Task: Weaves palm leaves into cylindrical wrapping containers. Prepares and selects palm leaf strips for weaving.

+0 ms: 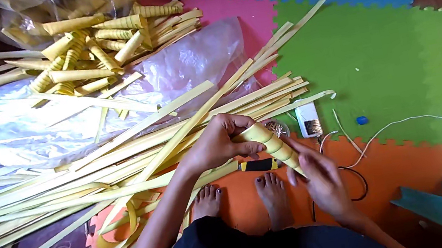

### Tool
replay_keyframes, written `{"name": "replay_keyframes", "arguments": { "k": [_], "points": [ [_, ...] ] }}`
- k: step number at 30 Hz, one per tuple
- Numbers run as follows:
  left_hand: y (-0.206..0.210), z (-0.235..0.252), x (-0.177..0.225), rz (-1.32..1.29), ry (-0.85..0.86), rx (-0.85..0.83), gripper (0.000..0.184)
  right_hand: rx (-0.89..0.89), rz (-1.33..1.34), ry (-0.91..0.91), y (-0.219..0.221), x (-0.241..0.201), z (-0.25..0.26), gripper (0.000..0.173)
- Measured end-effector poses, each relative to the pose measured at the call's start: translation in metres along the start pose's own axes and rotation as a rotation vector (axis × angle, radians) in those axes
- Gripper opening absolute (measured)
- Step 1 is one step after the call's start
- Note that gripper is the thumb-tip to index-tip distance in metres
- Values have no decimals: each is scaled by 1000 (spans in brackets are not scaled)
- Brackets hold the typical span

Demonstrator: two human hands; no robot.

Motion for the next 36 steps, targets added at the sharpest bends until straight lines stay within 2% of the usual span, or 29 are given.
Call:
{"name": "replay_keyframes", "arguments": {
  "k": [1, 2, 3, 5, 6, 9, 10, 11, 13, 14, 15, 17, 18, 19, 20, 21, 22, 23, 24, 25, 26, 27, 29, 30, 31, 33, 34, 35, 36],
  "points": [
    [-1, 0, -1, -5, -9, 7, 13, -10, -213, -160, -1, -4, 0, 38],
    [-1, 0, -1, -11, -23, 9, 14, 2, -261, -196, -2, -5, 0, 36],
    [-2, 0, -2, -15, -38, 6, 14, 13, -147, -90, -2, -2, -1, 36],
    [-2, 0, -3, -17, -58, 1, 13, 47, 187, 243, -1, 6, -3, 38],
    [-2, 0, -3, -14, -57, 4, 13, 49, 186, 247, -2, 6, -4, 38],
    [-4, 0, -1, 0, -54, 43, 14, 26, -356, -202, -8, -3, -4, 37],
    [-5, 0, -1, -3, -61, 49, 15, 26, -365, -206, -9, -3, -5, 36],
    [-5, 2, -1, -13, -68, 44, 15, 33, -214, -80, -9, 0, -6, 34],
    [-7, 2, -2, -12, -71, 27, 16, 25, 231, 319, -4, 9, -11, 37],
    [-7, 2, -3, -5, -67, 31, 16, 24, 292, 357, -2, 10, -12, 37],
    [-5, 0, 0, 16, -74, 55, 15, 34, 186, 241, -4, 9, -11, 34],
    [10, -8, 15, 97, -132, 181, 12, 18, -251, -131, -8, 5, -11, 40],
    [22, -11, 26, 132, -190, 282, 12, 26, -348, -194, -8, 5, -11, 41],
    [29, -12, 31, 143, -229, 341, 11, 39, -269, -117, -9, 6, -12, 38],
    [30, -12, 31, 136, -239, 346, 11, 47, -55, 77, -8, 10, -13, 35],
    [26, -11, 26, 112, -223, 306, 12, 47, 159, 287, -6, 13, -15, 37],
    [16, -8, 18, 71, -193, 223, 13, 42, 253, 365, -5, 15, -16, 38],
    [1, -3, 7, 29, -148, 118, 15, 43, 179, 274, -7, 14, -15, 36],
    [-5, 0, 3, 22, -131, 81, 17, 28, -13, 79, -10, 13, -14, 35],
    [-1, -3, 7, 44, -148, 133, 15, 13, -218, -94, -12, 10, -14, 39],
    [14, -9, 17, 88, -199, 238, 13, 15, -303, -154, -13, 10, -14, 40],
    [24, -12, 23, 110, -230, 311, 12, 23, -216, -72, -14, 11, -16, 37],
    [31, -14, 24, 115, -247, 339, 11, 43, 186, 324, -11, 18, -19, 37],
    [32, -14, 23, 116, -247, 336, 11, 44, 272, 396, -9, 19, -20, 38],
    [31, -14, 23, 124, -244, 341, 12, 51, 196, 310, -11, 19, -20, 35],
    [29, -14, 27, 148, -261, 361, 12, 25, -228, -71, -15, 15, -18, 40],
    [27, -14, 29, 152, -280, 356, 13, 26, -362, -161, -15, 14, -18, 41],
    [27, -14, 30, 151, -295, 348, 14, 31, -320, -120, -16, 14, -19, 39],
    [26, -14, 30, 148, -298, 339, 14, 32, -138, 44, -15, 17, -19, 37]
  ]
}}
Point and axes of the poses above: each hand's wrist, its own z-axis towards the middle knuckle, its own y-axis out of the palm, x = y × z, the point moved 5 cm from there along z, towards the middle knuckle, and after that the axes turned 1 degree about -z, right-handed, at the moved point
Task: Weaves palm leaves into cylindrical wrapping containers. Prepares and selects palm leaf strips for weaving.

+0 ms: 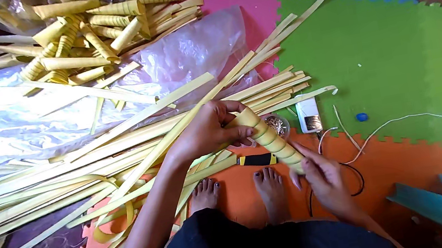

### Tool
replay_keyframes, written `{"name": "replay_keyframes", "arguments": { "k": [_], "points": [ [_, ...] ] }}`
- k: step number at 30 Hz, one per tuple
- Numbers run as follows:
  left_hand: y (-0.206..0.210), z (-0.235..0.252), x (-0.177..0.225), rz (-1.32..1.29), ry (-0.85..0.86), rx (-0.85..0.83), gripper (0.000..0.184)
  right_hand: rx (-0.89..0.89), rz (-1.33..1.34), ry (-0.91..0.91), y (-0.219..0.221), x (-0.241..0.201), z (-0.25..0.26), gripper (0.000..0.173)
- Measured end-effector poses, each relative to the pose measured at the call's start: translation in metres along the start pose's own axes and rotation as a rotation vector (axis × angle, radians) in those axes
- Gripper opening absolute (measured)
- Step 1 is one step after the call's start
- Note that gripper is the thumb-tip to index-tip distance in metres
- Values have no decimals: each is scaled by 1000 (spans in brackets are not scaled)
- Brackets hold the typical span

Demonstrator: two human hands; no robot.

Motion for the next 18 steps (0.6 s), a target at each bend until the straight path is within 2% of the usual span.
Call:
{"name": "replay_keyframes", "arguments": {
  "k": [1, 2, 3, 6, 7, 8, 10, 11, 12, 15, 16, 17, 18],
  "points": [
    [0, 0, -1, -3, 3, -5, 13, -23, 232, 218, 3, 3, -2, 37],
    [0, -1, 0, -4, -3, -7, 12, -43, 397, 344, 5, 5, -5, 39],
    [-1, 0, 1, -1, -10, -5, 11, -38, 391, 314, 5, 4, -5, 38],
    [-5, 0, 8, 4, -23, 4, 12, -11, -194, -176, -1, -2, -4, 43],
    [-5, 0, 7, 2, -22, 3, 12, -1, -222, -197, -2, -2, -5, 42],
    [-4, -1, 5, -6, -22, -6, 12, -13, -78, -83, -2, 1, -6, 39],
    [-2, -1, 0, -13, 0, -21, 14, -77, 422, 335, 4, 7, -10, 36],
    [-2, -2, -1, -9, 0, -21, 15, -88, 535, 420, 6, 8, -13, 36],
    [-2, -2, 0, 0, -8, -15, 16, -64, 453, 357, 5, 8, -12, 35],
    [-7, -2, 8, -16, -59, 5, 16, 26, -254, -214, -4, 0, -8, 42],
    [-7, -3, 8, -26, -60, 6, 16, 37, -301, -253, -4, 0, -9, 43],
    [-7, -2, 6, -27, -43, 2, 16, 32, -176, -158, -3, 3, -10, 40],
    [-7, -1, 4, -20, -8, -2, 14, 3, 61, 51, -1, 8, -11, 36]
  ]
}}
Point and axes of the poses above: each hand's wrist, its own z-axis towards the middle knuckle, its own y-axis out of the palm, x = y × z, the point moved 5 cm from there along z, towards the middle knuckle, and after that the axes turned 1 degree about -z, right-handed, at the moved point
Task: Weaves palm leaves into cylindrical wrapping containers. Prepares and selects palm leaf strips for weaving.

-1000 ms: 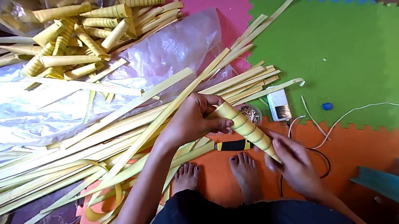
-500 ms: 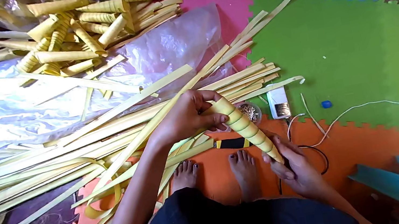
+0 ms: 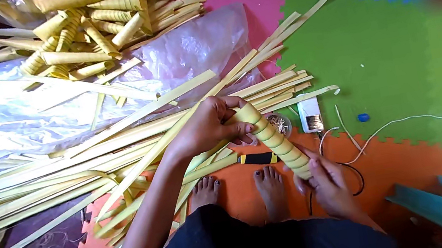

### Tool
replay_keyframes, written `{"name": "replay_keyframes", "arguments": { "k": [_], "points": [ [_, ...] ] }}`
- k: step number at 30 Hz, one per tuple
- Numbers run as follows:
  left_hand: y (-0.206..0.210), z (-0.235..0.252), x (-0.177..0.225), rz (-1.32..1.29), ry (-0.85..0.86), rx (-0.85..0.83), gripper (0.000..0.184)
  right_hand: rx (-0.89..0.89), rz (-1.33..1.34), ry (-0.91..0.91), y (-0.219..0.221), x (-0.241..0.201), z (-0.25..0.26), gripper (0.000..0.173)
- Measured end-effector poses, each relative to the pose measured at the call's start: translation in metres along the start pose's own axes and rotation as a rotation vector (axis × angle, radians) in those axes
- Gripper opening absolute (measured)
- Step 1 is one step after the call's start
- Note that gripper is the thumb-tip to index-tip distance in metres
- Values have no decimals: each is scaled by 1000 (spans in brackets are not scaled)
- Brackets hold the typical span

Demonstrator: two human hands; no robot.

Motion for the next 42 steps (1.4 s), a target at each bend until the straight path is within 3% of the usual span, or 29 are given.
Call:
{"name": "replay_keyframes", "arguments": {
  "k": [2, 4, 6, 8, 10, 15, 18, 21, 23, 25, 28, 30, 33, 37, 40, 42],
  "points": [
    [0, -1, 3, 45, 90, 48, 7, -109, 435, 410, 8, 4, -5, 36],
    [-2, -5, 10, 65, 239, 168, 13, -217, 561, 481, 11, 1, -5, 37],
    [-8, -5, 4, -69, 425, 143, 14, -261, 460, 341, 11, -6, 1, 39],
    [-36, 15, -25, -164, 675, -111, 8, -250, 248, 129, 8, -13, 11, 41],
    [-57, 27, -45, -120, 808, -201, 12, -191, 43, -50, 0, -16, 24, 43],
    [-80, 24, -67, -54, 772, -27, 6, 119, -319, -202, -16, -11, 45, 41],
    [-85, 25, -82, -114, 699, 23, 2, 79, -458, -300, 4, -10, 41, 40],
    [-78, 30, -86, -155, 532, 66, 11, 39, -759, -517, 25, -5, 37, 43],
    [-69, 31, -82, -220, 380, -7, 15, 20, -700, -535, 27, 2, 37, 38],
    [-65, 31, -78, -233, 310, -85, 17, -52, -297, -278, 25, 7, 36, 38],
    [-67, 28, -76, -165, 397, -83, 11, -216, 458, 370, 33, 15, 22, 41],
    [-67, 27, -75, -150, 469, -87, 9, -364, 601, 539, 34, 14, 15, 39],
    [-65, 27, -73, -170, 605, -72, 4, -412, 349, 389, 24, 5, 28, 39],
    [-48, 29, -66, -32, 667, -34, 4, -117, -226, -127, 18, -26, 62, 32],
    [-19, 36, -52, 121, 611, -28, 7, -17, -369, -259, 34, -48, 84, 28],
    [-6, 41, -42, 229, 560, -19, 7, 81, -454, -285, 41, -50, 96, 13]
  ]
}}
Point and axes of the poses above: each hand's wrist, its own z-axis towards the middle knuckle, its own y-axis out of the palm, x = y × z, the point moved 5 cm from there along z, towards the middle knuckle, and after that the axes turned 1 degree about -z, right-handed, at the moved point
